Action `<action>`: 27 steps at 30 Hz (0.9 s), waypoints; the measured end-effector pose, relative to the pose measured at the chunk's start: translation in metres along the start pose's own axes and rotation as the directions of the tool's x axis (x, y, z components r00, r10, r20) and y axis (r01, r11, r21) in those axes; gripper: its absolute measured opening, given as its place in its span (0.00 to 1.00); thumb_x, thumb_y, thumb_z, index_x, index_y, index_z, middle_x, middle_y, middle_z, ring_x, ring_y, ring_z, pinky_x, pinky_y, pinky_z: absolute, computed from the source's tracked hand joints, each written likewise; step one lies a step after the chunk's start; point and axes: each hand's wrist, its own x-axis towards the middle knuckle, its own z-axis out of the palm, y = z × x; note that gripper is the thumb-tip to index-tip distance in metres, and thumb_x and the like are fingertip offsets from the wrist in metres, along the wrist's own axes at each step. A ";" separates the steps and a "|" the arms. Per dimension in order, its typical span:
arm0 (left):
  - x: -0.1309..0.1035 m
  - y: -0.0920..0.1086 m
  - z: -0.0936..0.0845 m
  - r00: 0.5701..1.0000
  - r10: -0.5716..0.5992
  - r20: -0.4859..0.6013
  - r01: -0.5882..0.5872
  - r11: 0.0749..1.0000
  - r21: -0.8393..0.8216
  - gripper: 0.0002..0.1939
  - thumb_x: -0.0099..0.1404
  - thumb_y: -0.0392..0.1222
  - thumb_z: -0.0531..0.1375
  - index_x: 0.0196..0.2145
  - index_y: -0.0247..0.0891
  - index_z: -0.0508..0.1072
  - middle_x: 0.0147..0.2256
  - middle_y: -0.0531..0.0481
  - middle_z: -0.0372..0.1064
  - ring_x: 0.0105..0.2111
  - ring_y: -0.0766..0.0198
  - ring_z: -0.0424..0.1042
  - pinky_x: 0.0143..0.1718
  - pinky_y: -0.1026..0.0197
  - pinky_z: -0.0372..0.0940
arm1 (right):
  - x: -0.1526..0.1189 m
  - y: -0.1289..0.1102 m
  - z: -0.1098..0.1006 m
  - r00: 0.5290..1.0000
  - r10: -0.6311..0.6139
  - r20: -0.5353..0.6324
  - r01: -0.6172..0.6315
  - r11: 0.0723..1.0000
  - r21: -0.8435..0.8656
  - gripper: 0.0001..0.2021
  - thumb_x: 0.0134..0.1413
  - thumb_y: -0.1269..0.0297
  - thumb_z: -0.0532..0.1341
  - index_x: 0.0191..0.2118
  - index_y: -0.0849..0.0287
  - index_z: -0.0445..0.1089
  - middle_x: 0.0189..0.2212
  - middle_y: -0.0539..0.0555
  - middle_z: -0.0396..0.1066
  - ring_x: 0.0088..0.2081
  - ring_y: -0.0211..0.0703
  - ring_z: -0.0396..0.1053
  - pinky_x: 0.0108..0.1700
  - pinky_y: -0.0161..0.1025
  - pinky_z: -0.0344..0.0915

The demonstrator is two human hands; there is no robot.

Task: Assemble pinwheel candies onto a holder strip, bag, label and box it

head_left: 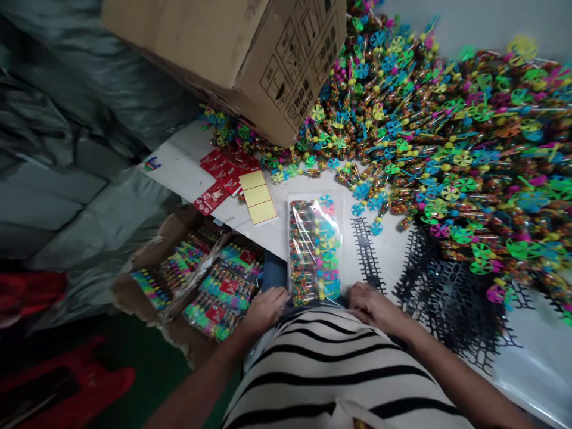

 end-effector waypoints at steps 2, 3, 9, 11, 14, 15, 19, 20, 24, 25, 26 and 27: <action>-0.008 0.006 -0.004 0.994 0.034 0.107 -0.028 0.998 -0.053 0.14 0.68 0.35 0.48 0.43 0.37 0.72 0.40 0.43 0.72 0.35 0.62 0.68 0.35 0.62 0.65 | -0.005 -0.004 0.003 1.000 0.018 0.014 -0.018 1.000 0.016 0.17 0.65 0.60 0.49 0.27 0.59 0.65 0.26 0.54 0.67 0.32 0.42 0.63 0.38 0.41 0.60; -0.009 0.007 -0.007 0.986 0.053 0.159 -0.040 0.996 -0.084 0.14 0.68 0.35 0.49 0.44 0.37 0.72 0.41 0.43 0.72 0.36 0.61 0.68 0.36 0.61 0.65 | -0.007 -0.006 0.002 0.999 0.025 0.026 -0.026 0.999 0.020 0.17 0.64 0.61 0.49 0.26 0.59 0.65 0.25 0.54 0.67 0.32 0.42 0.63 0.37 0.40 0.60; 0.004 -0.011 -0.015 0.954 -0.195 0.229 0.287 0.818 -0.499 0.10 0.63 0.40 0.54 0.33 0.41 0.76 0.42 0.44 0.74 0.42 0.57 0.70 0.46 0.56 0.64 | -0.011 0.009 -0.021 0.973 0.156 0.172 -0.168 0.984 0.057 0.11 0.57 0.71 0.54 0.33 0.56 0.74 0.29 0.52 0.73 0.33 0.41 0.68 0.37 0.36 0.63; 0.018 -0.016 -0.010 0.851 -0.466 0.242 0.482 0.509 -0.713 0.12 0.62 0.49 0.56 0.34 0.40 0.75 0.38 0.45 0.74 0.41 0.57 0.72 0.45 0.56 0.65 | 0.002 0.026 -0.028 0.959 0.282 0.017 -0.279 0.956 -0.086 0.15 0.54 0.73 0.53 0.41 0.55 0.74 0.36 0.55 0.75 0.37 0.44 0.70 0.41 0.39 0.64; 0.042 -0.012 0.003 0.677 -0.580 0.453 0.512 -0.070 -0.856 0.22 0.54 0.60 0.63 0.35 0.38 0.71 0.35 0.48 0.73 0.35 0.61 0.73 0.39 0.59 0.67 | 0.045 0.046 -0.028 0.898 0.326 -0.297 -0.412 0.860 -0.301 0.20 0.50 0.69 0.58 0.52 0.61 0.70 0.48 0.62 0.71 0.48 0.53 0.66 0.51 0.47 0.62; 0.049 -0.007 0.006 0.649 -0.571 0.502 0.480 -0.203 -0.853 0.24 0.50 0.60 0.65 0.35 0.38 0.69 0.34 0.49 0.72 0.34 0.63 0.73 0.37 0.61 0.67 | 0.062 0.049 -0.025 0.890 0.311 -0.332 -0.421 0.840 -0.343 0.23 0.49 0.68 0.59 0.54 0.62 0.69 0.51 0.64 0.69 0.50 0.55 0.65 0.53 0.49 0.60; 0.061 0.014 0.016 0.595 -0.595 0.540 0.345 -0.418 -0.840 0.29 0.44 0.49 0.73 0.39 0.39 0.64 0.35 0.52 0.72 0.34 0.65 0.74 0.39 0.61 0.68 | 0.111 0.048 -0.017 0.883 0.316 -0.347 -0.441 0.811 -0.385 0.16 0.53 0.70 0.57 0.48 0.61 0.73 0.50 0.64 0.70 0.49 0.54 0.65 0.50 0.46 0.62; 0.060 0.018 0.018 0.592 -0.600 0.538 0.326 -0.432 -0.841 0.31 0.43 0.46 0.73 0.41 0.39 0.64 0.37 0.51 0.73 0.36 0.64 0.74 0.41 0.61 0.68 | 0.115 0.049 -0.020 0.875 0.335 -0.351 -0.459 0.806 -0.375 0.14 0.54 0.70 0.56 0.44 0.60 0.74 0.46 0.63 0.72 0.47 0.53 0.66 0.48 0.45 0.63; 0.053 0.021 0.025 0.596 -0.613 0.519 0.296 -0.433 -0.851 0.32 0.42 0.41 0.73 0.46 0.39 0.67 0.43 0.48 0.74 0.42 0.61 0.74 0.44 0.61 0.68 | 0.090 0.073 -0.065 0.780 0.455 -0.429 -0.600 0.739 -0.306 0.10 0.57 0.64 0.57 0.36 0.58 0.76 0.33 0.60 0.76 0.36 0.49 0.71 0.39 0.41 0.64; 0.052 0.021 0.027 0.594 -0.608 0.527 0.306 -0.434 -0.847 0.31 0.43 0.41 0.73 0.45 0.38 0.68 0.42 0.48 0.74 0.41 0.60 0.75 0.43 0.61 0.69 | 0.077 0.083 -0.082 0.735 0.479 -0.480 -0.640 0.724 -0.257 0.10 0.56 0.63 0.58 0.36 0.59 0.76 0.31 0.59 0.76 0.34 0.48 0.71 0.38 0.41 0.65; 0.051 0.019 0.028 0.589 -0.598 0.544 0.325 -0.441 -0.837 0.30 0.43 0.42 0.72 0.44 0.38 0.69 0.40 0.48 0.75 0.39 0.59 0.75 0.41 0.60 0.69 | 0.063 0.094 -0.101 0.678 0.491 -0.546 -0.668 0.722 -0.181 0.11 0.56 0.62 0.58 0.37 0.59 0.76 0.31 0.59 0.76 0.33 0.48 0.71 0.37 0.41 0.65; 0.051 0.018 0.028 0.584 -0.588 0.560 0.340 -0.449 -0.826 0.28 0.43 0.43 0.72 0.43 0.38 0.70 0.38 0.48 0.76 0.37 0.58 0.76 0.39 0.59 0.70 | 0.048 0.103 -0.118 0.614 0.490 -0.619 -0.670 0.738 -0.081 0.13 0.56 0.59 0.57 0.39 0.60 0.76 0.31 0.58 0.76 0.33 0.47 0.72 0.37 0.41 0.66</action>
